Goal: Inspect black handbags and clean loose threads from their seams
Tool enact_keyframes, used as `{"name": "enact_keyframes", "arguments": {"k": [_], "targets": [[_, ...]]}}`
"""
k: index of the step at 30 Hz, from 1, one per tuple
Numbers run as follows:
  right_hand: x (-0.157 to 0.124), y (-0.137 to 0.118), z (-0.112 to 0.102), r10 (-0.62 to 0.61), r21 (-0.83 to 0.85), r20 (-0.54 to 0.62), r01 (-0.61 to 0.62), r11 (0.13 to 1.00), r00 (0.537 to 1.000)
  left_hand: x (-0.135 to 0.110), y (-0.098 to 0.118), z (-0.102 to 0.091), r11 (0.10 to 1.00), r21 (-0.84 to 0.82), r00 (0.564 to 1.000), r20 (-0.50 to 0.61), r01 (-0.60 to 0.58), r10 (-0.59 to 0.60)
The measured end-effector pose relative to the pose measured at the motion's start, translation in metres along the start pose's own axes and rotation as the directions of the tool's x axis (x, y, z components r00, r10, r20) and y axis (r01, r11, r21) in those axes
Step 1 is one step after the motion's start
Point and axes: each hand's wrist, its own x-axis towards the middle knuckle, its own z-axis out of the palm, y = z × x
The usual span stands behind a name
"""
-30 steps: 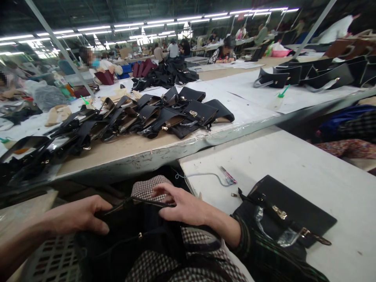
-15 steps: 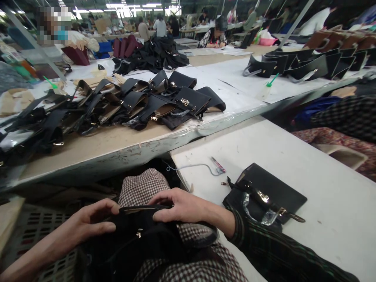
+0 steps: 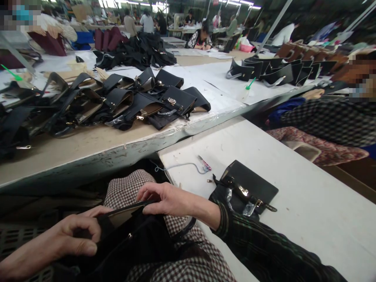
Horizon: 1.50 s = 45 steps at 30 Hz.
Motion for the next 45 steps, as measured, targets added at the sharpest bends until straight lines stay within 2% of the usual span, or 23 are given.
{"name": "enact_keyframes", "arguments": {"k": [5,12,16,23,31,35,38,42,45], "targets": [[0.004,-0.007,-0.006,-0.130,-0.257,0.063,0.142,0.956,0.990,0.003,0.002,0.001,0.998,-0.038,0.999,0.013,-0.048,0.049],[0.008,-0.013,-0.003,-0.197,-0.403,0.122,0.230,0.886,0.973,-0.010,0.014,0.003,0.999,-0.014,0.996,-0.089,0.030,-0.031],[0.009,-0.017,0.000,-0.231,-0.481,0.129,0.265,0.836,0.964,-0.011,0.009,0.003,1.000,-0.010,0.994,-0.106,0.025,-0.026],[0.012,-0.022,0.002,-0.203,-0.564,0.174,0.267,0.782,0.964,-0.005,-0.012,0.000,0.998,0.009,0.998,-0.031,-0.059,0.059],[0.012,-0.020,0.008,-0.192,-0.637,0.143,0.239,0.733,0.971,-0.013,-0.006,0.002,1.000,0.003,0.998,-0.070,0.005,-0.004],[0.013,-0.024,0.011,-0.141,-0.671,0.101,0.172,0.721,0.985,-0.014,0.001,0.004,1.000,-0.011,0.991,-0.137,-0.004,0.002],[0.016,-0.025,0.012,-0.124,-0.681,0.073,0.140,0.719,0.990,-0.012,0.002,0.010,0.992,-0.126,0.983,-0.184,-0.020,-0.004],[0.018,-0.022,0.016,-0.131,-0.694,0.030,0.115,0.710,0.991,-0.004,-0.002,0.020,0.949,-0.317,0.968,-0.237,0.001,-0.080],[0.018,-0.018,0.020,-0.138,-0.733,-0.008,0.088,0.675,0.990,0.003,-0.007,0.023,0.951,-0.310,0.945,-0.307,0.013,-0.113]]}}
